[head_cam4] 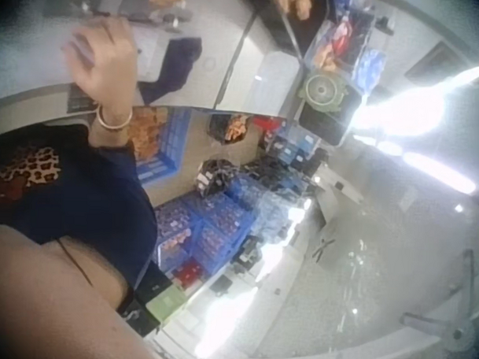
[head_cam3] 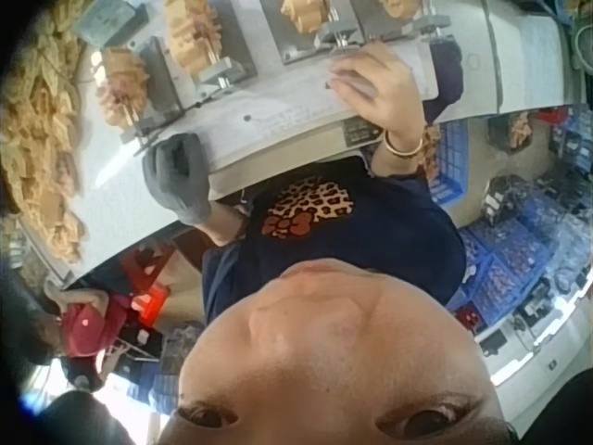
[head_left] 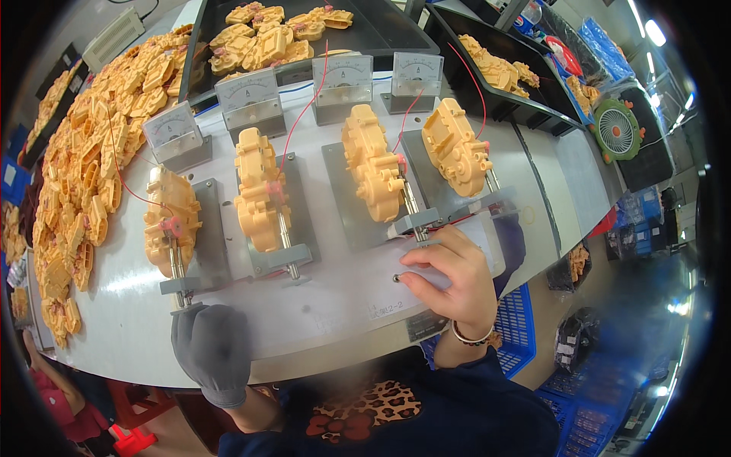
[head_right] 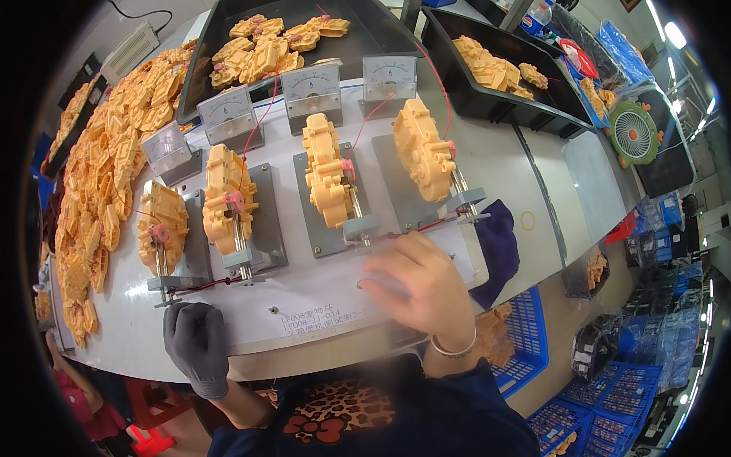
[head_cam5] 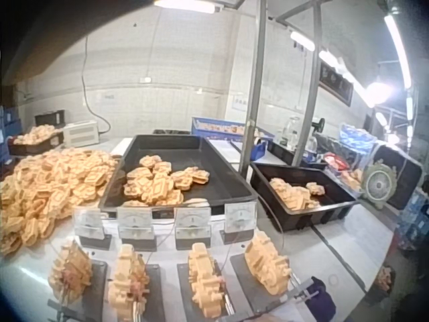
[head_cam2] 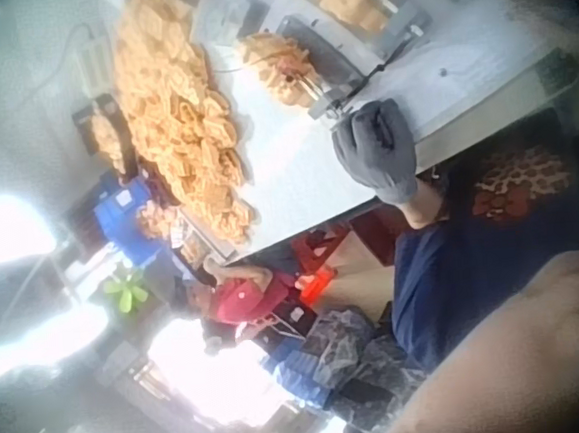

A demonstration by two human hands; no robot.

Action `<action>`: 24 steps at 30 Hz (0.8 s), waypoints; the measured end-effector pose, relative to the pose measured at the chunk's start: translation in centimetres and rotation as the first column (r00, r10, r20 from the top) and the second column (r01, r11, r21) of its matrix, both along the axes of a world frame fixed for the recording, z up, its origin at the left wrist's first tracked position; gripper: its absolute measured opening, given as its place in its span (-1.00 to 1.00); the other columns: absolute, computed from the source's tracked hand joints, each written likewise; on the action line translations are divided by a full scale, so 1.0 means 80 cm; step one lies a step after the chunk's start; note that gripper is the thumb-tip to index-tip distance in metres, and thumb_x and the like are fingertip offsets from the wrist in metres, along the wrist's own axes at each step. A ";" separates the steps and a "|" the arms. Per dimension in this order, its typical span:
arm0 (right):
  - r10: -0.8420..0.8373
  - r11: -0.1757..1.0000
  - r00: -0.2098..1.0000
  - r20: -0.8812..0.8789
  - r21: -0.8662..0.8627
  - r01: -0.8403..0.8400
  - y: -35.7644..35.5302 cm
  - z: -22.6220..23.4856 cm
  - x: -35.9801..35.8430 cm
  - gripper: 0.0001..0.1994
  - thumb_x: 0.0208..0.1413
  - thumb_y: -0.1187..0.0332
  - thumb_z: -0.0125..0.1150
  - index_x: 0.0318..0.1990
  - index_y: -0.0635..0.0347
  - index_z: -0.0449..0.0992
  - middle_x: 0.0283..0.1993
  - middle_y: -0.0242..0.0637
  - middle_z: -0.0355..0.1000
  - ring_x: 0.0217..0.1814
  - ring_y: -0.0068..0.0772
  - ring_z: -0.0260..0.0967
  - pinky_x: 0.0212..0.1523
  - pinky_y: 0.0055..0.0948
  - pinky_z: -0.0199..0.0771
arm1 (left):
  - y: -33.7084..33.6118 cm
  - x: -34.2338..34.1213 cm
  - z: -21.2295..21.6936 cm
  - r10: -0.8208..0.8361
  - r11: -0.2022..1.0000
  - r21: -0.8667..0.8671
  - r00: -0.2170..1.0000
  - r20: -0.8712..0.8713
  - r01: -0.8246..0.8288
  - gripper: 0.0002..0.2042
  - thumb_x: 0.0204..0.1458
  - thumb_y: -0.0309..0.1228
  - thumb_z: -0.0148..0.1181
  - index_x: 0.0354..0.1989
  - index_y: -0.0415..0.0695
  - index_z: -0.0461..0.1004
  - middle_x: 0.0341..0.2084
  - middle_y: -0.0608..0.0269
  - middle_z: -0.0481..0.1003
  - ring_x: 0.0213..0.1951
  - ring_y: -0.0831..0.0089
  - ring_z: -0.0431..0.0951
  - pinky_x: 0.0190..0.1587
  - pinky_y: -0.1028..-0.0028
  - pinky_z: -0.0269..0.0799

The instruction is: Testing yellow plastic toy motor components using an analog testing jig to check electrical connectivity or performance.

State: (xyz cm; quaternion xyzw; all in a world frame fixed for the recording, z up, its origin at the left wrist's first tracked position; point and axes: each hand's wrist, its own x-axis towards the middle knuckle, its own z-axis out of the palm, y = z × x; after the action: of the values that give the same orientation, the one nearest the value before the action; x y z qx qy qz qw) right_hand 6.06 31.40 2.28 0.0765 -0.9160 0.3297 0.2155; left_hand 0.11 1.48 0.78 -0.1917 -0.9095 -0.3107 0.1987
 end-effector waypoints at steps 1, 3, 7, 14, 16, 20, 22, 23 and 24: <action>0.001 1.000 1.000 0.000 0.000 -0.001 0.000 0.000 0.000 -0.80 -0.24 0.42 0.43 -0.38 0.20 0.59 -0.44 -0.24 0.38 -0.42 -0.20 0.31 -0.43 -0.36 0.30 | -0.001 0.000 -0.001 0.007 1.000 -0.012 1.000 0.004 -0.007 -0.91 -0.18 -0.64 0.18 -0.51 -0.28 0.38 -0.55 0.10 0.35 -0.46 0.19 0.37 -0.36 0.35 0.31; 0.004 1.000 1.000 -0.003 0.001 -0.004 0.000 0.000 -0.001 -0.79 -0.24 0.42 0.43 -0.38 0.20 0.59 -0.43 -0.23 0.38 -0.41 -0.19 0.32 -0.42 -0.36 0.31 | 0.000 0.000 0.000 0.008 1.000 -0.008 1.000 0.003 -0.008 -0.91 -0.18 -0.64 0.18 -0.51 -0.28 0.38 -0.55 0.10 0.35 -0.47 0.19 0.37 -0.36 0.35 0.30; 0.001 1.000 0.999 0.045 0.009 -0.001 -0.002 0.004 0.001 -0.81 -0.17 0.42 0.40 -0.37 0.22 0.55 -0.36 -0.22 0.46 -0.29 -0.12 0.41 -0.28 -0.30 0.44 | -0.001 0.000 -0.001 0.012 1.000 -0.006 1.000 0.004 -0.012 -0.91 -0.18 -0.64 0.18 -0.52 -0.28 0.38 -0.56 0.11 0.35 -0.47 0.21 0.37 -0.38 0.36 0.30; -0.008 1.000 0.999 0.054 -0.003 0.009 -0.002 0.004 0.002 -0.81 -0.19 0.43 0.42 -0.37 0.22 0.56 -0.37 -0.22 0.46 -0.29 -0.12 0.42 -0.29 -0.30 0.44 | -0.002 0.001 0.000 0.007 1.000 0.000 1.000 0.010 -0.007 -0.92 -0.17 -0.65 0.18 -0.51 -0.28 0.39 -0.55 0.12 0.36 -0.47 0.24 0.37 -0.39 0.38 0.30; -0.010 1.000 0.998 0.062 -0.006 0.010 -0.002 0.003 0.002 -0.81 -0.19 0.43 0.42 -0.37 0.22 0.56 -0.37 -0.21 0.46 -0.29 -0.12 0.42 -0.29 -0.30 0.45 | -0.002 0.001 -0.002 0.009 1.000 0.006 1.000 -0.007 -0.009 -0.92 -0.17 -0.65 0.18 -0.51 -0.28 0.39 -0.55 0.12 0.36 -0.47 0.24 0.37 -0.39 0.38 0.30; -0.016 1.000 0.998 0.063 -0.016 0.017 -0.003 0.002 0.002 -0.81 -0.20 0.44 0.42 -0.38 0.22 0.56 -0.38 -0.21 0.46 -0.30 -0.12 0.41 -0.30 -0.30 0.44 | 0.000 0.001 -0.001 0.013 1.000 0.006 1.000 -0.007 -0.013 -0.92 -0.17 -0.64 0.18 -0.51 -0.27 0.39 -0.55 0.13 0.37 -0.47 0.24 0.37 -0.39 0.37 0.30; -0.018 1.000 0.998 0.061 -0.015 0.019 -0.002 0.002 0.002 -0.81 -0.21 0.44 0.41 -0.38 0.23 0.56 -0.38 -0.21 0.46 -0.31 -0.13 0.41 -0.30 -0.30 0.44 | -0.001 0.000 -0.001 0.001 1.000 -0.006 1.000 -0.008 -0.001 -0.91 -0.17 -0.64 0.18 -0.52 -0.27 0.39 -0.56 0.13 0.37 -0.47 0.23 0.38 -0.38 0.36 0.31; -0.019 1.000 0.998 0.063 -0.019 0.020 -0.002 0.002 0.002 -0.81 -0.21 0.44 0.41 -0.38 0.23 0.56 -0.38 -0.22 0.46 -0.31 -0.13 0.41 -0.30 -0.31 0.44 | -0.002 0.000 -0.001 0.003 1.000 -0.006 1.000 -0.007 -0.003 -0.91 -0.17 -0.64 0.18 -0.52 -0.27 0.39 -0.56 0.13 0.37 -0.47 0.23 0.38 -0.38 0.36 0.31; -0.020 0.999 0.998 0.065 -0.023 0.022 -0.002 0.001 0.002 -0.81 -0.22 0.45 0.41 -0.38 0.23 0.56 -0.39 -0.22 0.46 -0.32 -0.14 0.40 -0.31 -0.31 0.43 | -0.002 0.000 -0.001 0.008 1.000 -0.013 1.000 -0.010 -0.008 -0.91 -0.17 -0.64 0.19 -0.52 -0.26 0.39 -0.56 0.13 0.37 -0.47 0.23 0.38 -0.38 0.36 0.31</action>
State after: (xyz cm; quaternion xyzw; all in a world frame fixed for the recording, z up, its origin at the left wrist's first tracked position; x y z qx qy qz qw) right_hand 6.26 31.24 2.39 0.0536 -0.9193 0.3406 0.1899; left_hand 0.14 1.32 0.69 -0.1908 -0.9114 -0.3029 0.2030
